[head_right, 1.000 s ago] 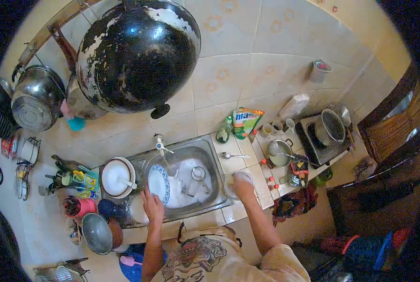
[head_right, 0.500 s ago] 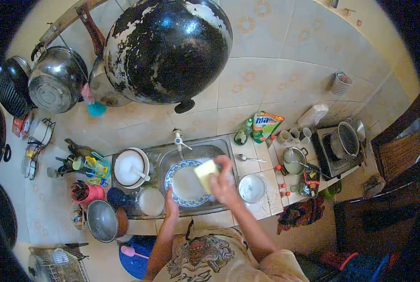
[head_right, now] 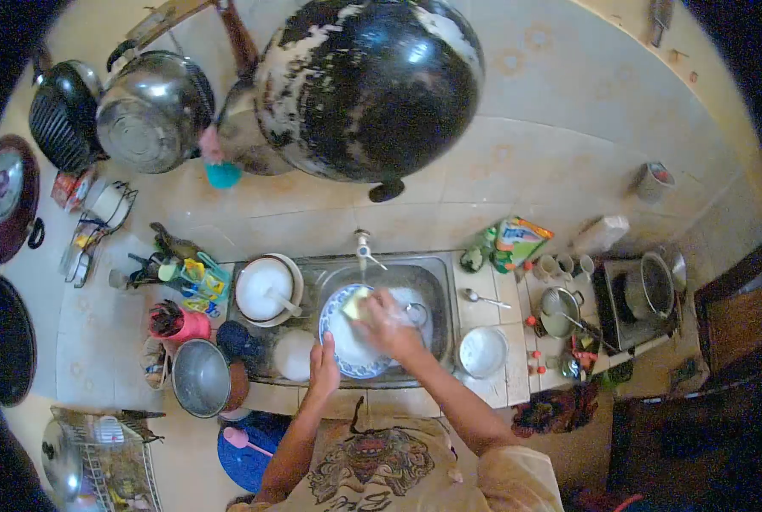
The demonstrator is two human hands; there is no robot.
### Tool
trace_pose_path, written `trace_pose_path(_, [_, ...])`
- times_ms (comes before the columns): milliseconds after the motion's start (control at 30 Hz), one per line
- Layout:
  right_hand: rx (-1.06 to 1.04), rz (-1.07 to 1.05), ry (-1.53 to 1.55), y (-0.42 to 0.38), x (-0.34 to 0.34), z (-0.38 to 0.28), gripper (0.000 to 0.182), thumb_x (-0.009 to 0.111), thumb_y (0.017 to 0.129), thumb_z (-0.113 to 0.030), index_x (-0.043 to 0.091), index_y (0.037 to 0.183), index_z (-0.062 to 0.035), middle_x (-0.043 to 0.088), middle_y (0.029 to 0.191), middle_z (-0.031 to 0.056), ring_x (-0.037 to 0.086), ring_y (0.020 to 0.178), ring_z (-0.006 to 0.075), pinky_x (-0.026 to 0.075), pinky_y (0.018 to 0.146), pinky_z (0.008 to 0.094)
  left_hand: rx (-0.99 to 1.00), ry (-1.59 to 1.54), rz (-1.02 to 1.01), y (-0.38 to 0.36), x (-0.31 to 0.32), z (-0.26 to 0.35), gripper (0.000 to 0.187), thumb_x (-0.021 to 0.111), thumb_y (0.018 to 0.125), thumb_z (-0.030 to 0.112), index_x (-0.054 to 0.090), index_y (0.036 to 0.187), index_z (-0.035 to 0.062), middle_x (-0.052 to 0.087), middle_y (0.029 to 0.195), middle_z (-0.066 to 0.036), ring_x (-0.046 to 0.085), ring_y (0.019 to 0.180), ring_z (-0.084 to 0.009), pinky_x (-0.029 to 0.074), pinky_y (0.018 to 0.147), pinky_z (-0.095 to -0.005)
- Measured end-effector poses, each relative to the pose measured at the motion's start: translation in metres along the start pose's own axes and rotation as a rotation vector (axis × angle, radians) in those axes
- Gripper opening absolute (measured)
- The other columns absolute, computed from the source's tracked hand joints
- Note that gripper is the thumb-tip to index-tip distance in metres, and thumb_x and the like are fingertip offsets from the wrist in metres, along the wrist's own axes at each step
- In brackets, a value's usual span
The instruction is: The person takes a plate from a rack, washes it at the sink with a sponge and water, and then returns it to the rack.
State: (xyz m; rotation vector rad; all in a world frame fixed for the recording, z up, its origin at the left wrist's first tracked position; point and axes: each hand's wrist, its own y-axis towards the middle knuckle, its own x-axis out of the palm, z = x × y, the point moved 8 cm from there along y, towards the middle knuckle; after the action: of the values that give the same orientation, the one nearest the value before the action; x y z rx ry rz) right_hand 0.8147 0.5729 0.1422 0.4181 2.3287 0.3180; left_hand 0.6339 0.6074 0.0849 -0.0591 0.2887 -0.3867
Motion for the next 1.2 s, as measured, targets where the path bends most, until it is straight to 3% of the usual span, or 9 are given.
trace_pose_path(133, [-0.041,-0.273,0.396,-0.02,0.036,-0.03,0.036,0.071,0.091,-0.021,0.054,0.118,-0.0034,0.055,0.113,0.0197,0.059,0.099,0.0368,0.051,0.086,0.0457,-0.001,-0.12,0.016,0.021,-0.01,-0.023,0.054,0.035,0.11,0.038,0.055,0.133,-0.0058,0.065,0.122,-0.024,0.063,0.11,-0.0318,0.047,0.097,-0.0409])
trace_pose_path(267, [0.063,-0.317,0.04,-0.014,0.025,0.01,0.036,0.07,0.092,-0.022,0.055,0.119,-0.0046,0.055,0.116,0.0196,0.061,0.102,0.0382,0.053,0.085,0.0471,0.103,-0.035,0.103,0.008,-0.028,0.02,0.052,0.034,0.11,0.037,0.052,0.139,-0.0031,0.065,0.125,-0.023,0.063,0.114,-0.0311,0.046,0.1,-0.0402])
trace_pose_path(333, [0.118,-0.006,0.079,0.009,0.001,0.01,0.036,0.071,0.091,-0.026,0.057,0.118,-0.0059,0.055,0.12,0.0207,0.062,0.106,0.0399,0.054,0.087,0.048,0.017,-0.011,0.051,0.007,-0.022,0.008,0.052,0.034,0.11,0.037,0.051,0.14,-0.0027,0.064,0.127,-0.023,0.062,0.115,-0.0321,0.045,0.102,-0.0405])
trace_pose_path(500, [-0.227,-0.2,0.224,-0.021,0.045,-0.019,0.039,0.072,0.09,-0.026,0.061,0.124,-0.0101,0.056,0.126,0.0212,0.064,0.107,0.0414,0.054,0.088,0.0499,0.005,-0.107,0.097,0.014,-0.03,-0.008,0.055,0.033,0.111,0.039,0.052,0.138,-0.0055,0.061,0.132,-0.021,0.058,0.12,-0.0298,0.042,0.105,-0.0391])
trace_pose_path(600, [-0.011,-0.269,0.018,-0.007,0.026,0.024,0.039,0.072,0.089,-0.027,0.062,0.122,-0.0085,0.057,0.123,0.0229,0.063,0.107,0.0433,0.054,0.09,0.0497,0.063,-0.196,0.113,0.01,-0.035,0.016,0.054,0.032,0.111,0.037,0.052,0.137,-0.0061,0.063,0.128,-0.021,0.06,0.116,-0.0303,0.043,0.104,-0.0399])
trace_pose_path(800, [-0.235,0.059,0.321,0.005,0.006,-0.054,0.032,0.074,0.086,-0.021,0.061,0.114,-0.0102,0.057,0.113,0.0177,0.066,0.096,0.0378,0.054,0.082,0.0511,0.09,-0.054,0.059,0.009,-0.018,-0.007,0.055,0.031,0.111,0.039,0.053,0.136,-0.0057,0.062,0.128,-0.02,0.058,0.118,-0.0273,0.043,0.103,-0.0386])
trace_pose_path(867, [-0.083,-0.421,0.157,-0.011,0.022,-0.034,0.042,0.073,0.084,-0.017,0.058,0.122,-0.0106,0.056,0.127,0.0206,0.058,0.117,0.0406,0.05,0.096,0.0501,0.037,-0.339,0.219,0.016,-0.034,-0.013,0.057,0.029,0.112,0.04,0.053,0.135,-0.007,0.061,0.129,-0.02,0.057,0.12,-0.0275,0.042,0.105,-0.0389])
trace_pose_path(1000, [0.218,-0.149,0.092,0.029,-0.001,0.002,0.048,0.074,0.082,-0.022,0.057,0.126,-0.0112,0.055,0.129,0.0199,0.061,0.112,0.0424,0.053,0.093,0.0511,-0.054,-0.151,0.067,0.006,-0.015,-0.034,0.057,0.029,0.112,0.04,0.05,0.138,-0.0069,0.058,0.133,-0.021,0.056,0.12,-0.0269,0.041,0.105,-0.0366])
trace_pose_path(1200, [-0.227,-0.192,0.103,0.004,-0.005,-0.054,0.038,0.072,0.083,-0.018,0.059,0.117,-0.0067,0.055,0.121,0.0224,0.062,0.103,0.0436,0.055,0.084,0.0511,-0.059,-0.43,0.374,0.006,-0.027,0.002,0.057,0.031,0.112,0.042,0.054,0.132,-0.0066,0.061,0.128,-0.017,0.055,0.117,-0.0243,0.042,0.103,-0.0357])
